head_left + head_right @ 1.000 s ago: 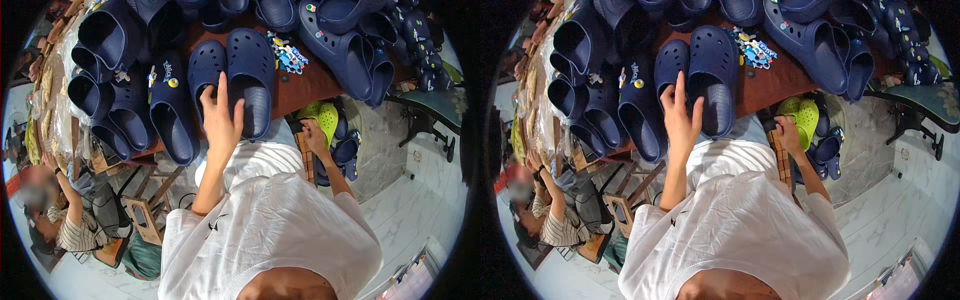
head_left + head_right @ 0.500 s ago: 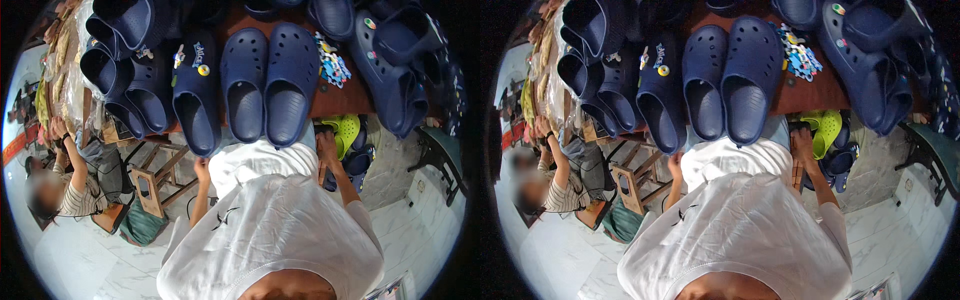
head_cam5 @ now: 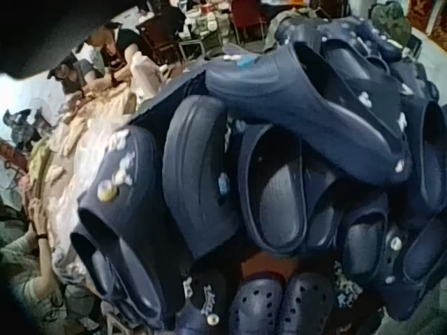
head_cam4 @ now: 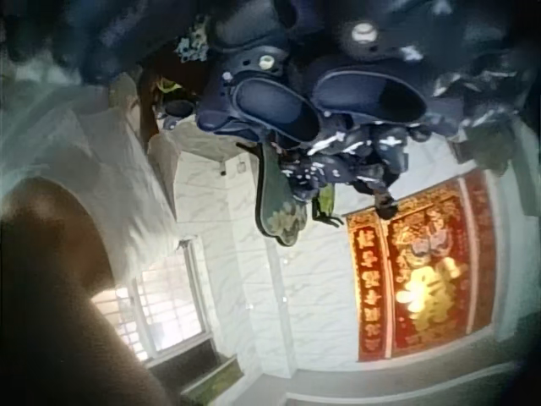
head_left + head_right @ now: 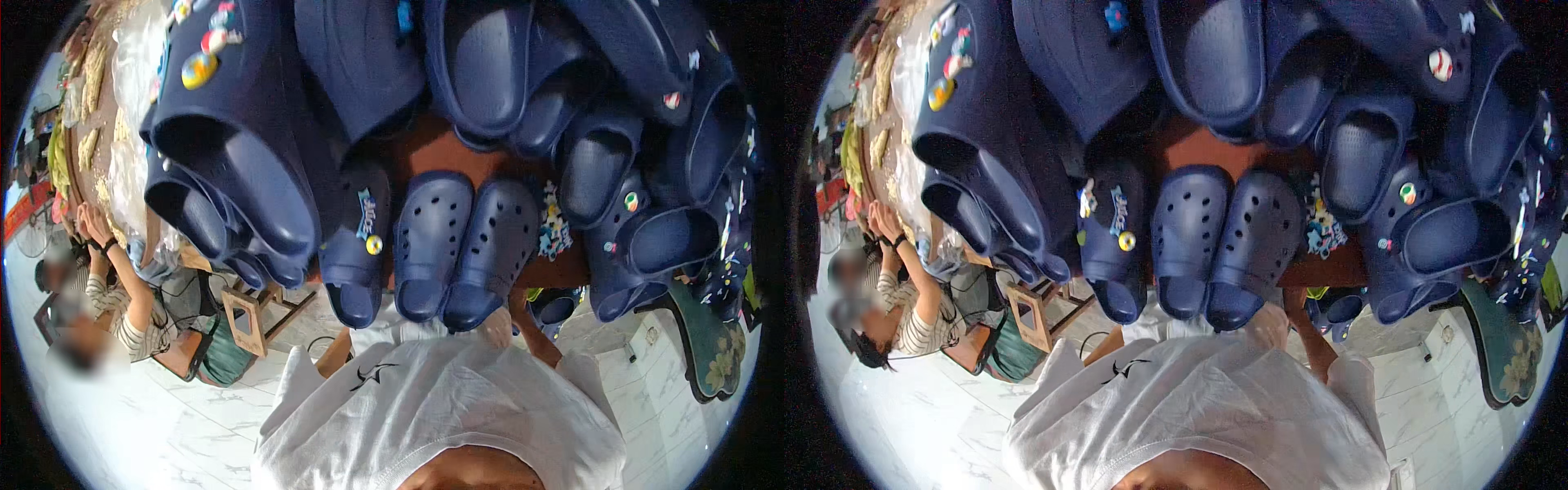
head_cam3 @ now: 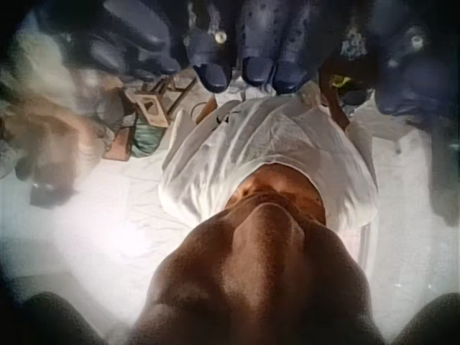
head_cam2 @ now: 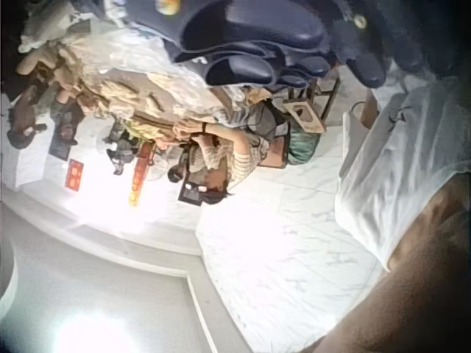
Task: Attaching decorative charms to the holes of rubber clog shoes.
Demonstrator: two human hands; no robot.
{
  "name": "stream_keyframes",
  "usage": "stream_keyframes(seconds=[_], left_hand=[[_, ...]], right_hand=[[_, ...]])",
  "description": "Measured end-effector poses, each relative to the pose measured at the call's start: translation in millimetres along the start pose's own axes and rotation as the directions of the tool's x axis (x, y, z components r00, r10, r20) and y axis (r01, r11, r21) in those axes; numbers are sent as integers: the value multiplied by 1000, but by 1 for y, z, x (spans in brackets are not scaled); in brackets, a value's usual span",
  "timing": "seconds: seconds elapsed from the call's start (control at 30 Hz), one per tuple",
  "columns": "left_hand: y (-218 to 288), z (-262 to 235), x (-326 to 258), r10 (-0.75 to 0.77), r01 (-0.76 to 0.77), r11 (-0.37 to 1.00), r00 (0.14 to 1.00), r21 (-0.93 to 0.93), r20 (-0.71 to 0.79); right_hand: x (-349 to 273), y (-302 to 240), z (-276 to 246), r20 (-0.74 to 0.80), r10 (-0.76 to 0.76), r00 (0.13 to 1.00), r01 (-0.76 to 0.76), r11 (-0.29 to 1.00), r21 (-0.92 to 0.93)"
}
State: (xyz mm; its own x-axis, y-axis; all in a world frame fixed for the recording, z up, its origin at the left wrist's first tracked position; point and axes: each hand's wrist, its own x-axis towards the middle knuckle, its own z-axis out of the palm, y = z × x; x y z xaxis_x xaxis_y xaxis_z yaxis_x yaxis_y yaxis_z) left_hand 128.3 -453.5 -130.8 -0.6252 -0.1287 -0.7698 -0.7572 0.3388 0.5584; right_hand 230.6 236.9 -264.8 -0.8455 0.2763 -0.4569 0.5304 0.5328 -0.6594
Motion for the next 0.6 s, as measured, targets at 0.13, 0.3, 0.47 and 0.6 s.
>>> stream_keyframes(seconds=[0.13, 0.3, 0.47, 0.6], left_hand=[[2, 345, 27, -4, 5, 999, 1000, 52, -8], [98, 217, 151, -16, -2, 976, 997, 220, 82], [143, 283, 168, -20, -44, 926, 986, 374, 166], [121, 255, 140, 9, -102, 877, 980, 469, 198]], right_hand=[[-55, 27, -74, 86, -53, 995, 59, 996, -61], [-18, 9, -66, 122, 1, 993, 11, 995, -99], [69, -39, -32, 146, 43, 988, -24, 991, -133], [10, 17, -57, 162, 23, 987, 2, 988, -157]])
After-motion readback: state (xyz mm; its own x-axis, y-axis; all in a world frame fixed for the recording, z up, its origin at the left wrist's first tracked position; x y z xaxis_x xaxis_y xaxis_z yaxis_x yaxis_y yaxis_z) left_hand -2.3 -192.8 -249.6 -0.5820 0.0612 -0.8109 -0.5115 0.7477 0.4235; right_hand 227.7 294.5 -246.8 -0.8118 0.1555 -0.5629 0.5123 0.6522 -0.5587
